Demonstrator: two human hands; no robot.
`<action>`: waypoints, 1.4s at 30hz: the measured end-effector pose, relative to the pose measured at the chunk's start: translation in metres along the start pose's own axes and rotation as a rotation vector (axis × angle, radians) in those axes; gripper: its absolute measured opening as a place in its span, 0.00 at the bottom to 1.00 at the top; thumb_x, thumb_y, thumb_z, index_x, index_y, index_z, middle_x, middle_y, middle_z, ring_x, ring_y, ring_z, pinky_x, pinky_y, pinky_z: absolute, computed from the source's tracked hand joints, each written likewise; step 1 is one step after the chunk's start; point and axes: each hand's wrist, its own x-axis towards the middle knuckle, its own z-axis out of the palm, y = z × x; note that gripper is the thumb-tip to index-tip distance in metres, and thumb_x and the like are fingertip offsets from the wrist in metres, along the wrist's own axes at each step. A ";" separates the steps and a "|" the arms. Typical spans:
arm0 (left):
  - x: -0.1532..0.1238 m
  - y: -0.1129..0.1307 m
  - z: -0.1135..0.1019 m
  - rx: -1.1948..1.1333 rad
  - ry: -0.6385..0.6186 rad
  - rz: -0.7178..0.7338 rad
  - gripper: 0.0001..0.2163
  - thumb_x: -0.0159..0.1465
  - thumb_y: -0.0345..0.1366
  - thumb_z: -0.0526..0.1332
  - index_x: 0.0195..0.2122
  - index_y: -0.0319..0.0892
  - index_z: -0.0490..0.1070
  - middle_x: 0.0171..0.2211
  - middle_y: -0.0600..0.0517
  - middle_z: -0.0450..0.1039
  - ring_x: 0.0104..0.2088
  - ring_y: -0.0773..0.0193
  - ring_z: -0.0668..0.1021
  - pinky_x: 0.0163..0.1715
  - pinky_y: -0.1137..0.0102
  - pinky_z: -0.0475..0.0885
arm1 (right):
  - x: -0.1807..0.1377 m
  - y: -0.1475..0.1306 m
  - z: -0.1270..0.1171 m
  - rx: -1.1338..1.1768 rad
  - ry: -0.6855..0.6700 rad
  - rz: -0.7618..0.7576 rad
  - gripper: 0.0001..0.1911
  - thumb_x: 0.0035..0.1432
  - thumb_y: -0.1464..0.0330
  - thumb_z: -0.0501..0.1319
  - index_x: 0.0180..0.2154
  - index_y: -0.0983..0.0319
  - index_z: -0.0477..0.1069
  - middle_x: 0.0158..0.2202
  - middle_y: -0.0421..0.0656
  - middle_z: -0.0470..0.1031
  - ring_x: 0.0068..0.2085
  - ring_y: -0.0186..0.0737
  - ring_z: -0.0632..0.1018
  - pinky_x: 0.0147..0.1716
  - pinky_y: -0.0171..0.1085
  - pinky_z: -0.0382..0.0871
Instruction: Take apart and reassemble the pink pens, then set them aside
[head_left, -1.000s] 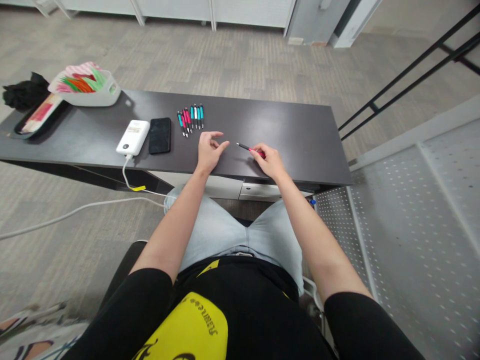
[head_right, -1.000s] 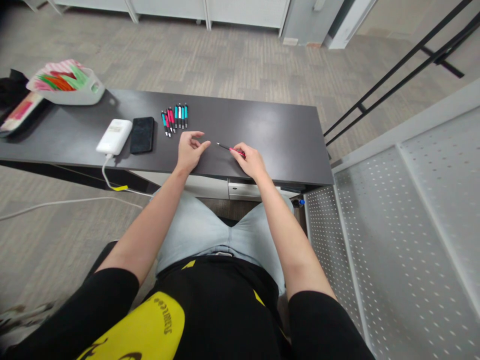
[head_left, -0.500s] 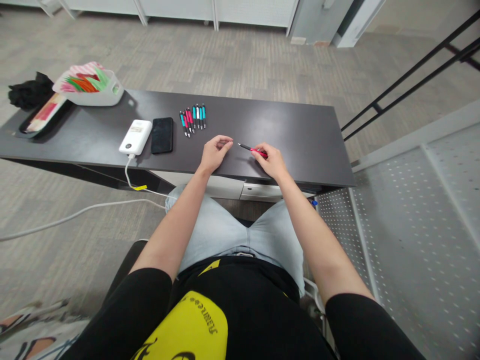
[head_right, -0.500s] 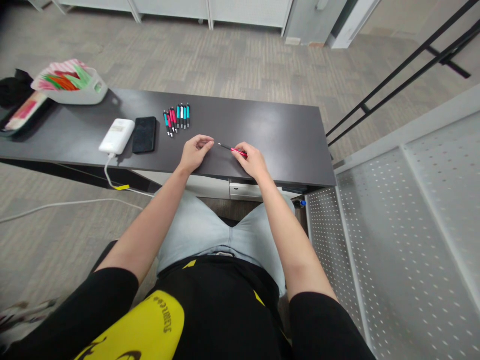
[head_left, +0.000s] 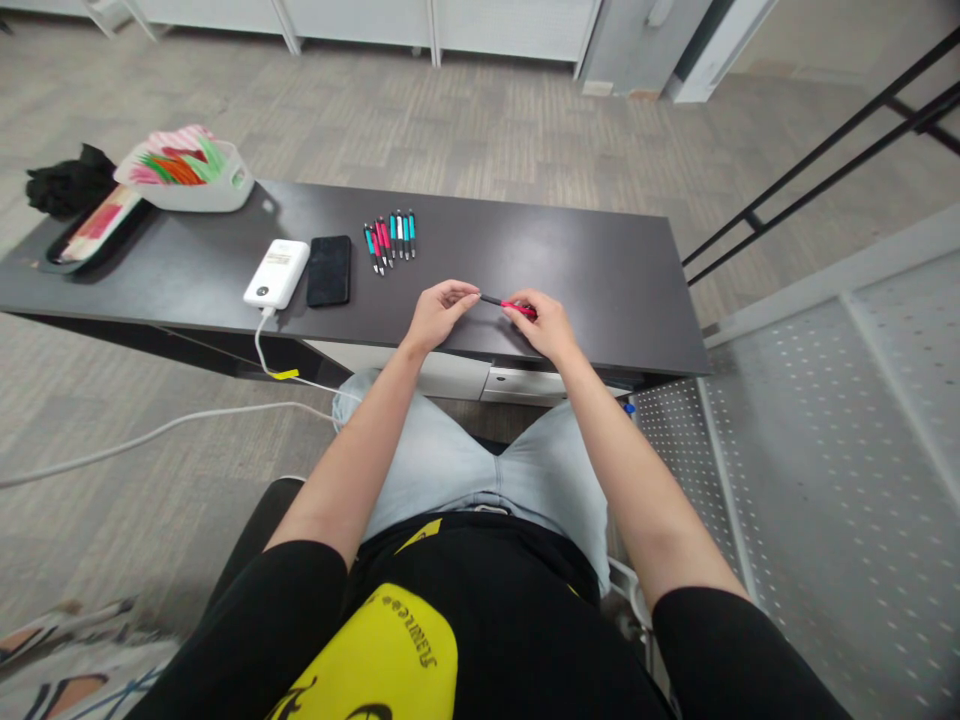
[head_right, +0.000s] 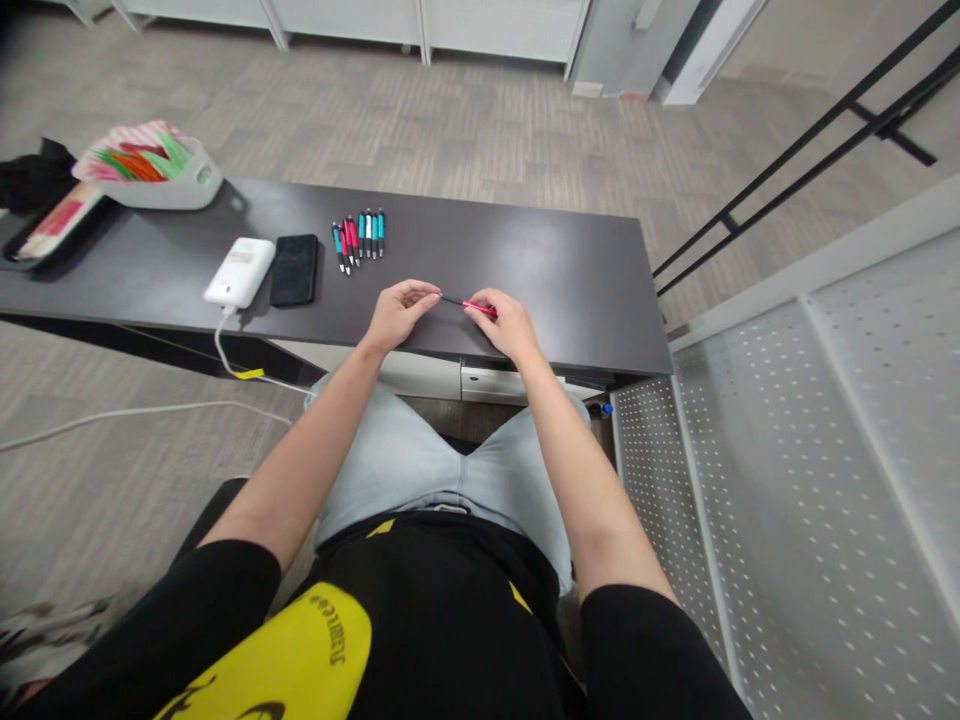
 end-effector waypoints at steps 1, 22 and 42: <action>0.000 -0.001 0.000 0.003 -0.007 0.007 0.11 0.65 0.43 0.87 0.38 0.48 0.89 0.41 0.47 0.93 0.43 0.54 0.89 0.53 0.58 0.86 | 0.000 0.001 0.000 -0.002 -0.001 -0.006 0.18 0.80 0.46 0.74 0.48 0.52 0.89 0.46 0.49 0.92 0.45 0.58 0.86 0.56 0.54 0.84; -0.003 0.008 0.000 0.067 -0.010 -0.007 0.08 0.65 0.33 0.85 0.34 0.48 0.88 0.33 0.51 0.87 0.34 0.58 0.78 0.40 0.61 0.75 | 0.000 -0.011 -0.001 -0.028 -0.051 0.029 0.23 0.85 0.44 0.72 0.41 0.51 0.89 0.46 0.50 0.93 0.50 0.61 0.89 0.58 0.55 0.85; -0.003 0.007 -0.002 0.087 -0.040 0.023 0.08 0.62 0.39 0.85 0.34 0.48 0.88 0.33 0.50 0.87 0.32 0.59 0.75 0.37 0.62 0.73 | 0.000 -0.010 0.000 -0.033 -0.048 0.033 0.23 0.86 0.46 0.71 0.40 0.52 0.89 0.45 0.51 0.92 0.51 0.61 0.88 0.59 0.55 0.85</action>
